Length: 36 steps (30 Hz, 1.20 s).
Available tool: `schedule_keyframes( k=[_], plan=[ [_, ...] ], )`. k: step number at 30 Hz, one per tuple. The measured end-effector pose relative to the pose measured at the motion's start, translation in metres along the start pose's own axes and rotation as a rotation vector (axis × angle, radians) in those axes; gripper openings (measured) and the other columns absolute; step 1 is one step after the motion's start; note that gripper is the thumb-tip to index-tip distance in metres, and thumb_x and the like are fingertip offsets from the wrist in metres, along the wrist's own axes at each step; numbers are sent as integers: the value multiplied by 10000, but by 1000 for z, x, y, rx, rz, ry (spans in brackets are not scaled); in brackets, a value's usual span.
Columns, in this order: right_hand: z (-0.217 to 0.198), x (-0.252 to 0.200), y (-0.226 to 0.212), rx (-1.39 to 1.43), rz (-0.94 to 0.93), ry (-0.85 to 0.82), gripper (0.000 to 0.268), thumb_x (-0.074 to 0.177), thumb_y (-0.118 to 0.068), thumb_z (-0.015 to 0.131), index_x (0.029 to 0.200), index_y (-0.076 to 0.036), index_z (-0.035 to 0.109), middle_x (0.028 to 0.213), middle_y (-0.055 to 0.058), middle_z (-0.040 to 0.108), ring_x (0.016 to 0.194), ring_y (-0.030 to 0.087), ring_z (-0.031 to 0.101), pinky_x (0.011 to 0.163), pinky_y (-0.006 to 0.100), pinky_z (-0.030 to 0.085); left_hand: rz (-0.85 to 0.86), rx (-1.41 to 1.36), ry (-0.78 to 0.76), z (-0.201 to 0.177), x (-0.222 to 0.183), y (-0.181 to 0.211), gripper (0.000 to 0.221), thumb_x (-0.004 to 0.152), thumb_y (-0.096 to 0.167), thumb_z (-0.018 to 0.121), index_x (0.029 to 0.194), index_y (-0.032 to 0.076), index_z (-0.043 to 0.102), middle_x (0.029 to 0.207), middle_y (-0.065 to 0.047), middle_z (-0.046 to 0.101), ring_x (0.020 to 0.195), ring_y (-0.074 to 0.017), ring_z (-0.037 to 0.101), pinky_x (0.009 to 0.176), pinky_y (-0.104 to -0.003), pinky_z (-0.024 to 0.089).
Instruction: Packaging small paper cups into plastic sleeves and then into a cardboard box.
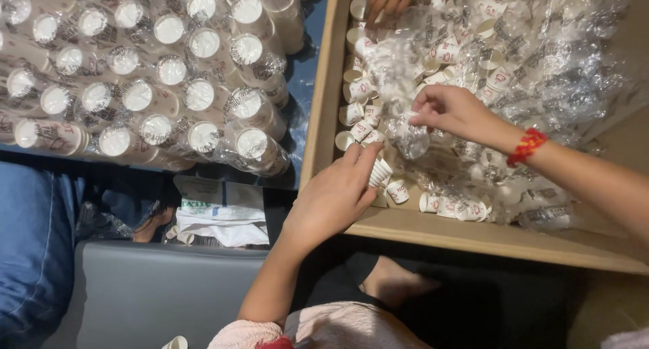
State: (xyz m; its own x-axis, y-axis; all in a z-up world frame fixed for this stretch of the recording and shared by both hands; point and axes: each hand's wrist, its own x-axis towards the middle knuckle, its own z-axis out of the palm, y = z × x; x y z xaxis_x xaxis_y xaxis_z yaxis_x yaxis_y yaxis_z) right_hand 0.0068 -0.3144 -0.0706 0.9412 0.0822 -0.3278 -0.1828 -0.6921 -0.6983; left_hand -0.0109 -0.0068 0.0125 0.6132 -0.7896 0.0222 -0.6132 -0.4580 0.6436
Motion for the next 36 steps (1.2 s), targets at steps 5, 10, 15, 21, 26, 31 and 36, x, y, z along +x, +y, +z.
schedule_keyframes(
  k=[5, 10, 15, 21, 26, 31, 36],
  plan=[
    [1, -57, -15, 211, -47, -27, 343, 997, -206, 603, 1296, -44, 560, 993, 129, 748, 792, 197, 721, 728, 379, 588, 6, 1, -43, 0, 0, -1, 606, 899, 206, 648, 1432, 39, 415, 1209, -216, 598, 981, -414, 661, 816, -508, 512],
    [-11, -76, -6, -491, -98, 119, 381, 972, -57, 519, 1352, -37, 539, 1029, 154, 740, 803, 299, 719, 723, 412, 567, -58, 36, -92, 7, 1, -5, 602, 913, 231, 646, 1443, 84, 402, 1186, -211, 620, 999, -416, 663, 830, -520, 508],
    [-19, -86, -56, -373, -251, 345, 159, 1014, -107, 623, 1118, -24, 711, 1018, 129, 770, 871, 203, 744, 758, 343, 577, -44, 39, -71, 1, 0, 2, 687, 915, 250, 665, 1498, 95, 338, 1260, -240, 608, 1031, -440, 651, 837, -533, 501],
    [8, -100, -86, 292, -337, 128, 183, 1001, -153, 653, 1075, 11, 690, 925, 60, 756, 837, 100, 718, 727, 254, 585, 65, -135, -20, -3, 1, 4, 818, 922, 284, 681, 1561, 85, 211, 1429, -282, 539, 1164, -466, 614, 914, -517, 503],
    [23, -103, -87, 351, -349, -20, 169, 1009, -129, 616, 1057, 16, 687, 903, 51, 746, 832, 91, 694, 730, 253, 562, 146, -145, 32, -5, -4, 5, 755, 960, 337, 664, 1545, 63, 273, 1441, -277, 533, 1166, -472, 613, 897, -515, 508],
    [21, -110, -109, 138, -488, 65, 136, 976, -103, 632, 1003, 12, 700, 920, 76, 725, 813, 126, 682, 710, 272, 545, 1, -138, 8, -11, -1, 13, 629, 956, 471, 639, 1402, 55, 485, 1255, -229, 663, 1072, -448, 663, 850, -517, 528],
    [19, -108, -108, 94, -468, 219, 123, 919, -81, 654, 933, 40, 645, 895, 97, 655, 756, 150, 658, 680, 287, 535, -19, -111, 41, -5, -1, 7, 545, 945, 449, 636, 1312, 54, 559, 1144, -229, 710, 999, -445, 687, 823, -536, 533]
  ],
)
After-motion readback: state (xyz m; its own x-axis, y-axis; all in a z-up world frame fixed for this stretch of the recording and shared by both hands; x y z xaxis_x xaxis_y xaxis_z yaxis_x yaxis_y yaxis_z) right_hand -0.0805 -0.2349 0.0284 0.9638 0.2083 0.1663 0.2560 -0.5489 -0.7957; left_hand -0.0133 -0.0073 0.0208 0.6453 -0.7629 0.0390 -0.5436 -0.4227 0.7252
